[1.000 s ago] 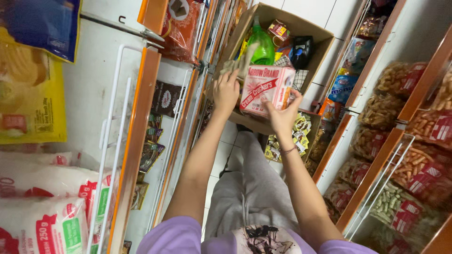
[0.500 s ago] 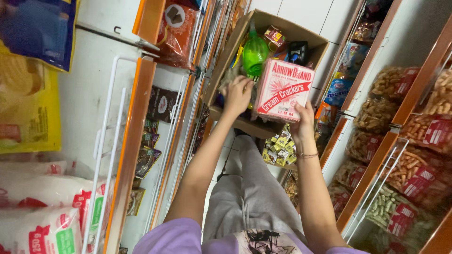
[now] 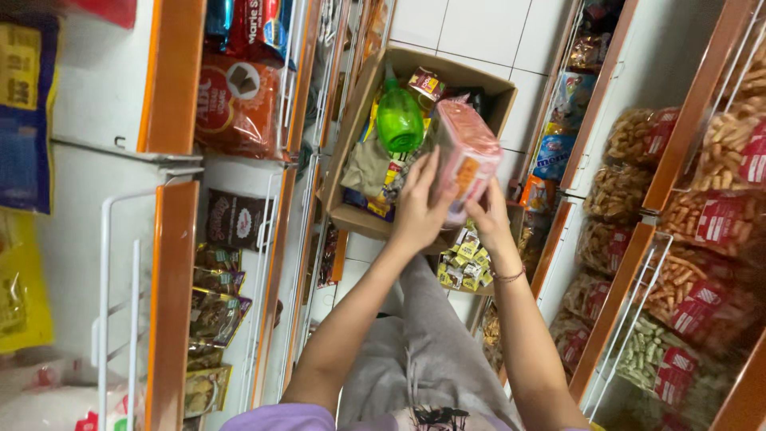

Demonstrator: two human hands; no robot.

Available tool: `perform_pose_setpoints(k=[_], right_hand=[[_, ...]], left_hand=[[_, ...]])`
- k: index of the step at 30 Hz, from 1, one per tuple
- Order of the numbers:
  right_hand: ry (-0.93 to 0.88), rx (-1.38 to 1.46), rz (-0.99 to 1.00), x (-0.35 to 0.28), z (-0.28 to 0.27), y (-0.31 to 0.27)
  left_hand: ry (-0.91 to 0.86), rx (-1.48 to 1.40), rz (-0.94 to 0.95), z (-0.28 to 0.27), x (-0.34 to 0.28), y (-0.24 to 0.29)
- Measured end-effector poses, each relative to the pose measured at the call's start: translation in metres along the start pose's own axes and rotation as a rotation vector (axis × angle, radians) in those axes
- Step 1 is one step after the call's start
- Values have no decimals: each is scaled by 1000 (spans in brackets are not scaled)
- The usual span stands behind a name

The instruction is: The person wipes various packaged food items, including biscuit packs and cracker packs, with a cloth before scanning each with a handheld barcode scanner and placing them on the convenience store shelves.

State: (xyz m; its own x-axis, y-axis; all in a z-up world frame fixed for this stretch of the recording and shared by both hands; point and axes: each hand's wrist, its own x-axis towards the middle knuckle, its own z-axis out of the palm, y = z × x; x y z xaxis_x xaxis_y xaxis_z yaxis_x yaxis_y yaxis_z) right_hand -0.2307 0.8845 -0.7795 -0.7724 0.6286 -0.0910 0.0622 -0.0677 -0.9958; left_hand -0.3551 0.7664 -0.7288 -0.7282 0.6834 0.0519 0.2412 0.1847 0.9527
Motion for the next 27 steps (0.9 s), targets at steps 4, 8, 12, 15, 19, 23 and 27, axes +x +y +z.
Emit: perform_pose_setpoints(k=[4,8,12,15,19,23,27], right_hand=[[142,97,-17,5,-14,9],[341,388,49,12,-33,16],[465,492,85,12,-59,22],[497,401,42,5,-72,21],[527,382,16,1,-83,21],[523,347,-10,-1,-92,27],[526,334,-15,-4,-98,31]], left_hand=[[-36,199,107,17,-4,28],[-100,134,29,25,14,12],[51,-25,-159,57,67,-63],[40,408,26,89,98,-117],[-153,762,-50,122,108,-136],[-181,1011,-106,156,112,-149],[-3,1155,4,185,119,-199]])
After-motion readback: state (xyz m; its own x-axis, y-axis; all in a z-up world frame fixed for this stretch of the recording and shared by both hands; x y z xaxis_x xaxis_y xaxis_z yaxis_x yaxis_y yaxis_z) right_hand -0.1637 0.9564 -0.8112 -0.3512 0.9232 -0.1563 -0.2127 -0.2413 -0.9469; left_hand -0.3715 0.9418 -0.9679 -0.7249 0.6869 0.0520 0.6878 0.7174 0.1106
